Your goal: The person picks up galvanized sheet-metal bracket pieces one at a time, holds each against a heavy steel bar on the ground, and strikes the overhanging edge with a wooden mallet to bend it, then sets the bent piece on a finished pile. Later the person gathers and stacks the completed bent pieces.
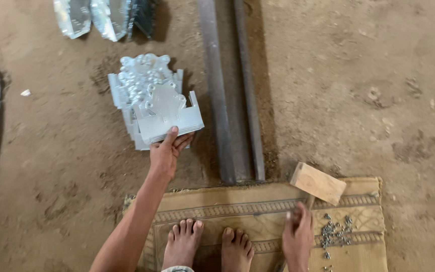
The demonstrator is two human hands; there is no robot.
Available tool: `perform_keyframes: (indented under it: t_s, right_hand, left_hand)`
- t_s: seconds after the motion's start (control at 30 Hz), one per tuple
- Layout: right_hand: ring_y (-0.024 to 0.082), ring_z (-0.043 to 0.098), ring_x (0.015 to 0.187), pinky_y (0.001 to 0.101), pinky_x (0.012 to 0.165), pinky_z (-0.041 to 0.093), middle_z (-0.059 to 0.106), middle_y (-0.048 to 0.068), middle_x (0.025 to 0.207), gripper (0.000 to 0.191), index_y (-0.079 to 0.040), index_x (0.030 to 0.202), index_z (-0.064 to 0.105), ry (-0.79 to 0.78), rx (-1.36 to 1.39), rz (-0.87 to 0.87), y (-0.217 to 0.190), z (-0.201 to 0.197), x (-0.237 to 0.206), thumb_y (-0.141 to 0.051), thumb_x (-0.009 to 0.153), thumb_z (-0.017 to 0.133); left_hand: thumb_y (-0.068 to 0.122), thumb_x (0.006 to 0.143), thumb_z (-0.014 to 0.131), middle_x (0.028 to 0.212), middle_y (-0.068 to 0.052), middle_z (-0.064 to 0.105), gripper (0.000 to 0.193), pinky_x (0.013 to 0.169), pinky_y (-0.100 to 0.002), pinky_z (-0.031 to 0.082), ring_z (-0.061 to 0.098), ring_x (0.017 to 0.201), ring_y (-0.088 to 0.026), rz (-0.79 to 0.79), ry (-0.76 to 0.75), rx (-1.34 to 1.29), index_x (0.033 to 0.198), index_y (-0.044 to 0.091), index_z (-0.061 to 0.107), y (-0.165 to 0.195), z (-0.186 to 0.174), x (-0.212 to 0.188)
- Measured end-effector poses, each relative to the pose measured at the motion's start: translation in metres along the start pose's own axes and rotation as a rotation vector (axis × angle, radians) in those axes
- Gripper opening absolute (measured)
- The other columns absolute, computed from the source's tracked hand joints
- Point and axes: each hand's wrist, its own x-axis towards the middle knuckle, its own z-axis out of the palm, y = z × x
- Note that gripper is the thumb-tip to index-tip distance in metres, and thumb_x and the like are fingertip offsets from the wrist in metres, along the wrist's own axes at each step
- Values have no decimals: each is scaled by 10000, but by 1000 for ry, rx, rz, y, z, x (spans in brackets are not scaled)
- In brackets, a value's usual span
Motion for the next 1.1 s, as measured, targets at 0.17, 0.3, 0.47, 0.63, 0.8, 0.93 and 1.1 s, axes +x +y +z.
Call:
perform_keyframes:
  t_s: [0.17,0.3,0.47,0.63,0.8,0.93,1.1]
  right_hand:
    - [412,665,950,496,804,565,631,241,1187,733,-83,1409,549,243,-193,168,72,32,-72,-319,774,829]
    - [350,680,825,457,733,571,672,230,1030,535,8,1265,592,324,-104,1,87,45,-75,-282,862,791]
    - [232,565,592,350,543,465,583,121,779,426,36,1159,583,246,447,302,93,28,-51,-321,944,671]
    - [122,517,520,273,436,410,540,42,733,378,7,1185,553,-147,1101,316,53,3,-50,-324,1006,525]
    - [86,433,483,262,400,343,496,6,722,391,-37,1123,549,-491,1238,385,-3,4,-38,-401,1052,424]
    - [78,432,512,261,450,389,480,-5,710,384,-35,1096,550,-529,1252,377,-24,17,-24,-406,1088,452]
    - [117,494,475,315,406,439,550,15,644,355,-44,1040,606,-338,553,216,-36,13,-18,-356,1044,435]
  left_hand:
    - [84,950,664,1138,-201,705,345,914,-508,647,741,1019,-369,-39,-133,-83,1244,-48,541,-35,2,28]
    - [86,962,663,1142,-222,708,371,872,-475,649,746,1017,-358,-32,-223,-62,1268,-86,541,-30,-3,21]
    - [86,965,660,1139,-267,713,394,801,-428,671,754,1010,-383,-96,-309,-43,1269,-133,540,-25,17,11]
    - [119,982,659,1195,-261,682,458,787,-409,681,739,1038,-382,-85,-336,-115,1330,-124,487,-38,24,2]
    - [121,975,645,1208,-279,697,490,700,-365,676,751,1043,-362,-143,-306,-177,1369,-119,480,-37,25,-2]
    - [110,979,642,1181,-306,700,475,666,-348,674,751,1027,-375,-138,-289,-165,1354,-131,478,-34,28,-3]
    - [121,982,648,1166,-311,694,483,653,-336,677,746,1017,-369,-131,-296,-190,1343,-147,471,-35,27,-6]
